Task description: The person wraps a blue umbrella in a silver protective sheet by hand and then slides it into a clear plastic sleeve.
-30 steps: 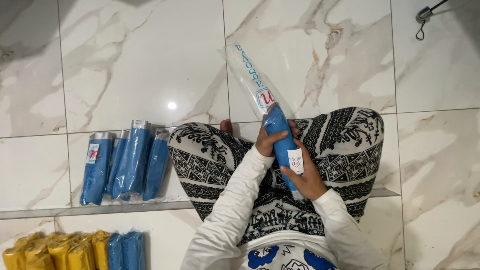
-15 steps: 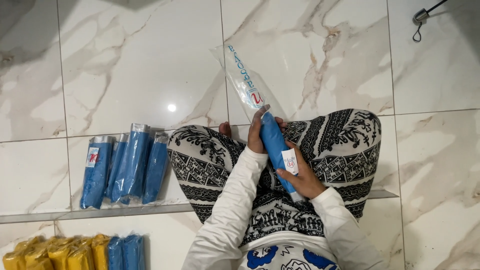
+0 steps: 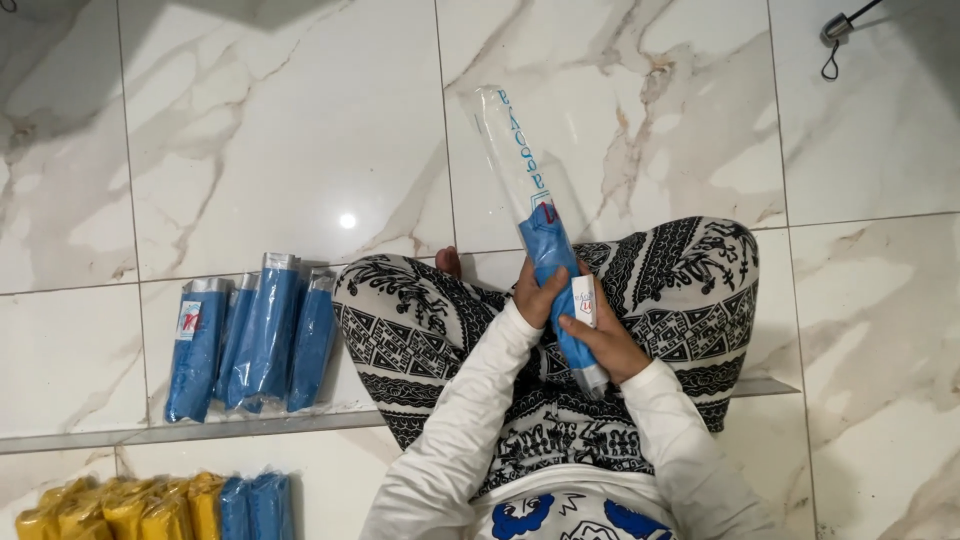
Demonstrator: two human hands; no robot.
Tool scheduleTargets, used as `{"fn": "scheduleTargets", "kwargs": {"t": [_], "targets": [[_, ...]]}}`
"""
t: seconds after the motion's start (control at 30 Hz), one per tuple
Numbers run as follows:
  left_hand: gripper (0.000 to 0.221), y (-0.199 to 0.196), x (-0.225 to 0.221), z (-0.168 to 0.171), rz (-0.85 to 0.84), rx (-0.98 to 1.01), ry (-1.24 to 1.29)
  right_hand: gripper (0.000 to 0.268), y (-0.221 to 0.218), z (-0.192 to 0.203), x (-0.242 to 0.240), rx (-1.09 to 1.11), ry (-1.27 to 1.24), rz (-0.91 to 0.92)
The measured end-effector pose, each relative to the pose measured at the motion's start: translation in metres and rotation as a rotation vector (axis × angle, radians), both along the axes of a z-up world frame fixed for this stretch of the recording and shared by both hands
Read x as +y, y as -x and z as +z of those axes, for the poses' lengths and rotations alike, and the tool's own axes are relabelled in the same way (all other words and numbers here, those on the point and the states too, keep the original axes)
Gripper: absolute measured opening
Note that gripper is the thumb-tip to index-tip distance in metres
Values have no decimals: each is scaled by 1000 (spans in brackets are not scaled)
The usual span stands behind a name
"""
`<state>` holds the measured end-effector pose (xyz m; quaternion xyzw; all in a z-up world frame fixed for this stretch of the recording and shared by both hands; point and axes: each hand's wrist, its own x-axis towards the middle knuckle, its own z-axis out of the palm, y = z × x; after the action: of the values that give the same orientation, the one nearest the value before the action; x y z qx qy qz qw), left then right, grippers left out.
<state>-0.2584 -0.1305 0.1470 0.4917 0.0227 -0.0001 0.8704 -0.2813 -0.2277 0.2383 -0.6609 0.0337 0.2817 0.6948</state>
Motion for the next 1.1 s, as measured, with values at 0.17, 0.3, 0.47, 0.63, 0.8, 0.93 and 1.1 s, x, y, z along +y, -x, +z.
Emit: {"fn": "scheduleTargets", "kwargs": {"t": [0.17, 0.3, 0.47, 0.63, 0.8, 0.93, 1.1], "targets": [[36, -10, 9, -48, 56, 188, 218, 80, 6, -15, -4, -72, 240, 108], [35, -16, 19, -7, 193, 292, 303, 77, 9, -14, -3, -86, 306, 191], [50, -24, 29, -16, 120, 228, 588, 83, 12, -15, -4, -80, 245, 228], [51, -22, 21, -20, -35, 159, 650, 88, 12, -5, -5, 29, 166, 209], [49, -10, 7, -11, -121, 95, 549, 90, 14, -16, -8, 100, 67, 69], [50, -7, 3, -9, -159, 69, 319, 77, 13, -22, -9, 115, 13, -58], [48, -17, 9, -71, -161, 117, 462, 75, 10, -15, -10, 139, 6, -57]]}}
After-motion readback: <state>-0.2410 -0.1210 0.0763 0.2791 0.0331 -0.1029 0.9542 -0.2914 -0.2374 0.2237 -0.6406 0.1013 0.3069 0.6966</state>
